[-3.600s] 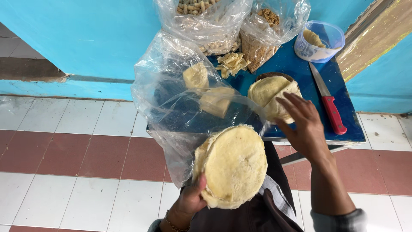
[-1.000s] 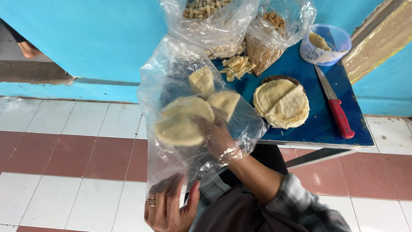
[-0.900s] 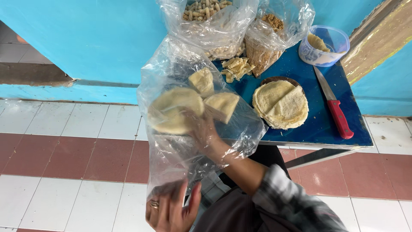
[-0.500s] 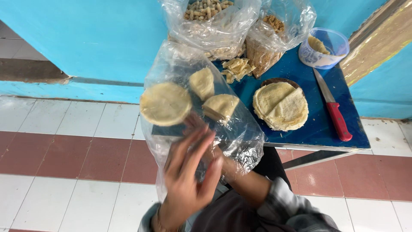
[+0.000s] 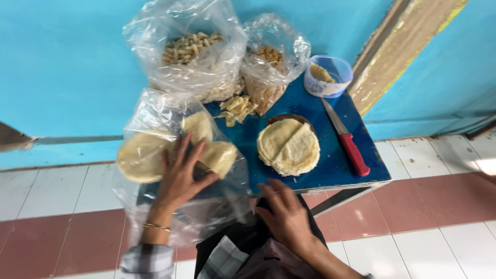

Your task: The person stacks round flat crackers on a filled base, peels thin sheets from dough pieces by hand, spreads filling from a container, and uses a knife to trim, assembling layered snack rounds on a small table.

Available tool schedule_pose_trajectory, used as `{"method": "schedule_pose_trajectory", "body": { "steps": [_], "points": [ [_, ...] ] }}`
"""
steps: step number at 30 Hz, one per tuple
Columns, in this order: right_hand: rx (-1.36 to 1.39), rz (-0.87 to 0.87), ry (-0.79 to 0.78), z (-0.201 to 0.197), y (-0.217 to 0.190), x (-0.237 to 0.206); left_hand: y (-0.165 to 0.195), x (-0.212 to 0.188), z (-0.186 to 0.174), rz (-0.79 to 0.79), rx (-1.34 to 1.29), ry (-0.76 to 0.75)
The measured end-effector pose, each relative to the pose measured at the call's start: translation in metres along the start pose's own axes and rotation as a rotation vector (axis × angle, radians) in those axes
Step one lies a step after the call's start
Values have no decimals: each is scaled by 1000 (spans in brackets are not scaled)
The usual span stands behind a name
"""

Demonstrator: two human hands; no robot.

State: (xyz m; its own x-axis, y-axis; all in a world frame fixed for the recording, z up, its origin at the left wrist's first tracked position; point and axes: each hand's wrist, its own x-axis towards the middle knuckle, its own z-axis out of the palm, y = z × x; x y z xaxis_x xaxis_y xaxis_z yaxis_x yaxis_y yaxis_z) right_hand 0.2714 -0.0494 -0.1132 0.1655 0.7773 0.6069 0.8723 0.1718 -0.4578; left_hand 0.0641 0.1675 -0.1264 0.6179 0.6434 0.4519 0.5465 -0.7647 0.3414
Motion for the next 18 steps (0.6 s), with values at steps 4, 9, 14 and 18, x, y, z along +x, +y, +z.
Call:
{"method": "schedule_pose_trajectory", "body": {
  "steps": [4, 9, 14, 18],
  "points": [
    [106, -249, -68, 31, -10, 6, -27, 20, -22, 2, -106, -112],
    [-30, -206, 92, -7, 33, 30, 5, 10, -44, 45, 66, 71],
    [-182, -238, -36, -60, 112, 91, 115, -4, 1, 37, -455, 221],
    [-112, -319, -369, -61, 135, 123, 154, 41, 52, 123, -142, 199]
  ]
}}
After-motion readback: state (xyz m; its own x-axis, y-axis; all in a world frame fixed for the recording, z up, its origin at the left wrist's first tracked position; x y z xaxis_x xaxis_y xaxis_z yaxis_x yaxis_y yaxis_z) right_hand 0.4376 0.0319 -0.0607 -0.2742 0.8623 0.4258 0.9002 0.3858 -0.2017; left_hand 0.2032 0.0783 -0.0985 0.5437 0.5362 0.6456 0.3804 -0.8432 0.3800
